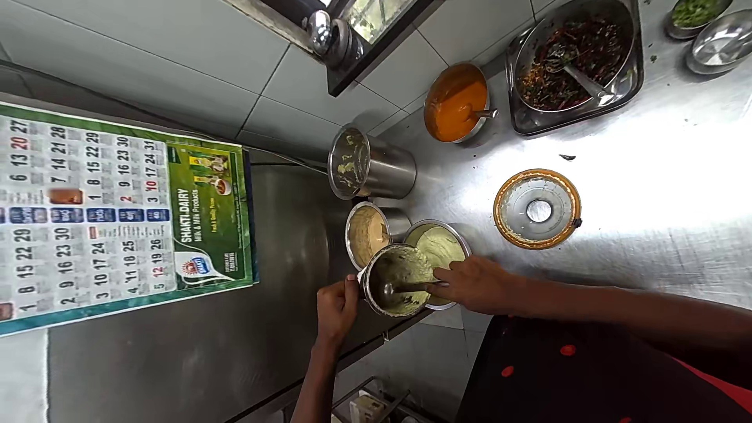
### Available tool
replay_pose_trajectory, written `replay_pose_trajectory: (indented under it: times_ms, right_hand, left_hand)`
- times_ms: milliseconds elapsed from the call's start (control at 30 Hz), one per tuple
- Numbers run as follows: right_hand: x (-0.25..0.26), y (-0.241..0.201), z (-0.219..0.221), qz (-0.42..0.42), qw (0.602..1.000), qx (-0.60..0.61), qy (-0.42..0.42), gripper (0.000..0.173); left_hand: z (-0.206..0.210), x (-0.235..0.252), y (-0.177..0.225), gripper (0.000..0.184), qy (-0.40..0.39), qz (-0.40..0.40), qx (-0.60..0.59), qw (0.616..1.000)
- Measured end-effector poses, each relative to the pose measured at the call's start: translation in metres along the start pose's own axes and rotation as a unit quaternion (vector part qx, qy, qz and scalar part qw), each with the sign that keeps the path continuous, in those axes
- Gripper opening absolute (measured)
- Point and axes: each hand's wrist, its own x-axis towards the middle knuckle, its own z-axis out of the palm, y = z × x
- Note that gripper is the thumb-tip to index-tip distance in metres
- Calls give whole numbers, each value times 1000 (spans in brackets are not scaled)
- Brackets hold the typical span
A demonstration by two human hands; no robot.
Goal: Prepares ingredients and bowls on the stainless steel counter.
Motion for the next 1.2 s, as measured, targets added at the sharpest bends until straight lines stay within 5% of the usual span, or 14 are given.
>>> replay_pose_trajectory:
  times_ms: [100, 200, 400, 467, 533, 800, 1000, 1200]
  right_hand:
    - [-9, 9, -8, 21, 999, 15, 37, 41]
    - [-5, 15, -21, 125, 978, 165, -1, 32]
    - [8, 1, -15, 259, 817, 512, -51, 30]
    - [11, -5, -17, 303, 746, 590, -61, 31]
    - [13, -9, -20, 325, 717, 612, -74, 33]
    - [21, -26, -31, 313, 714, 612, -129, 37]
    - [5, -21, -41, 242, 844, 460, -128, 29]
    - [-30, -9, -69, 241, 874, 417, -67, 27]
  left_hand:
    - [1, -5, -3, 55, 6, -20, -22, 1000]
    - [2, -10, -4, 55, 11, -43, -21, 999]
    - [5, -12, -6, 54, 34, -50, -40, 997]
    - [6, -14, -4, 54, 36, -57, -44, 997]
    - [7, -16, -4, 54, 37, -59, -44, 997]
    - [8, -16, 5, 53, 50, -59, -18, 997]
    - [9, -21, 3, 53, 79, -79, -14, 994]
    - [8, -31, -2, 55, 86, -101, 5, 991]
